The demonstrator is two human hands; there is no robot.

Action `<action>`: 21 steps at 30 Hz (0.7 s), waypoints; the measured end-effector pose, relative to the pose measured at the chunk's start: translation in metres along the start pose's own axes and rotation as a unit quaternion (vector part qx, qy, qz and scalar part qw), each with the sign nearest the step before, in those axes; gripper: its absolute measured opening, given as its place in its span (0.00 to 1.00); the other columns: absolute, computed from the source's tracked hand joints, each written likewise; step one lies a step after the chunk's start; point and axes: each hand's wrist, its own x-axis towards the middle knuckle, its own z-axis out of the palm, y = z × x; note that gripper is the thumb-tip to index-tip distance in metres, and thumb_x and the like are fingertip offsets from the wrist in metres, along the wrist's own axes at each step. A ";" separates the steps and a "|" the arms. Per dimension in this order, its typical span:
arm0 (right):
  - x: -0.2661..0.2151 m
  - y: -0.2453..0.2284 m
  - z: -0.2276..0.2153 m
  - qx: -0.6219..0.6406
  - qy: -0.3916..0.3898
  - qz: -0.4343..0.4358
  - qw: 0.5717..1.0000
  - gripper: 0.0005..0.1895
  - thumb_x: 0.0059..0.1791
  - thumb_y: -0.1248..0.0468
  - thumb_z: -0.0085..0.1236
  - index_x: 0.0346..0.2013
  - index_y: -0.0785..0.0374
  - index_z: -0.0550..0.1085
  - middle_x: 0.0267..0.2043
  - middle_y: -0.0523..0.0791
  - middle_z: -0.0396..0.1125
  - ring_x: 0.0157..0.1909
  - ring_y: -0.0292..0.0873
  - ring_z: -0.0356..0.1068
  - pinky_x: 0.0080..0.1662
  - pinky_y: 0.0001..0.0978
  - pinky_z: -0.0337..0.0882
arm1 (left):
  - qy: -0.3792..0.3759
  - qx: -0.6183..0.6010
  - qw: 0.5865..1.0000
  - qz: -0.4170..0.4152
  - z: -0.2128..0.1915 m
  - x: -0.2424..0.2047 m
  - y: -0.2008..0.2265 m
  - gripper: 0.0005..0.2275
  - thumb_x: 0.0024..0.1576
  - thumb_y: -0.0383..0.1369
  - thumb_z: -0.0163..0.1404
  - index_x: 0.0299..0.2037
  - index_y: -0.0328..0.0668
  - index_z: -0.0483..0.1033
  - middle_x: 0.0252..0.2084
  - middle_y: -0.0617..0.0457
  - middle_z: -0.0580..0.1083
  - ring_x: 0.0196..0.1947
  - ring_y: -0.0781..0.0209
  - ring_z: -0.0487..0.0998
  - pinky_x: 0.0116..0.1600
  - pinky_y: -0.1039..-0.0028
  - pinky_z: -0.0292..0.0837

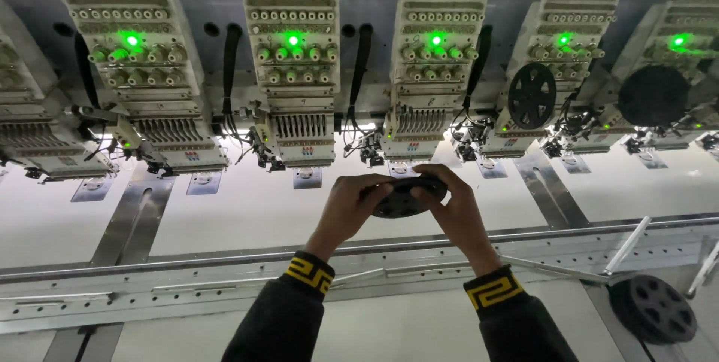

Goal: Threading and setting up an industrial multi-head embroidery machine by mounting reels and feeding thread.

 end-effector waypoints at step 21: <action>-0.011 -0.004 0.027 0.540 0.213 0.153 0.799 0.09 0.60 0.60 0.42 0.49 0.55 0.71 0.40 0.42 0.70 0.43 0.41 0.75 0.57 0.45 0.74 | 0.116 -0.259 0.937 -0.202 0.019 -0.028 -0.004 0.11 0.62 0.31 0.52 0.48 0.33 0.82 0.18 0.59 0.61 0.15 0.76 0.58 0.21 0.82 0.54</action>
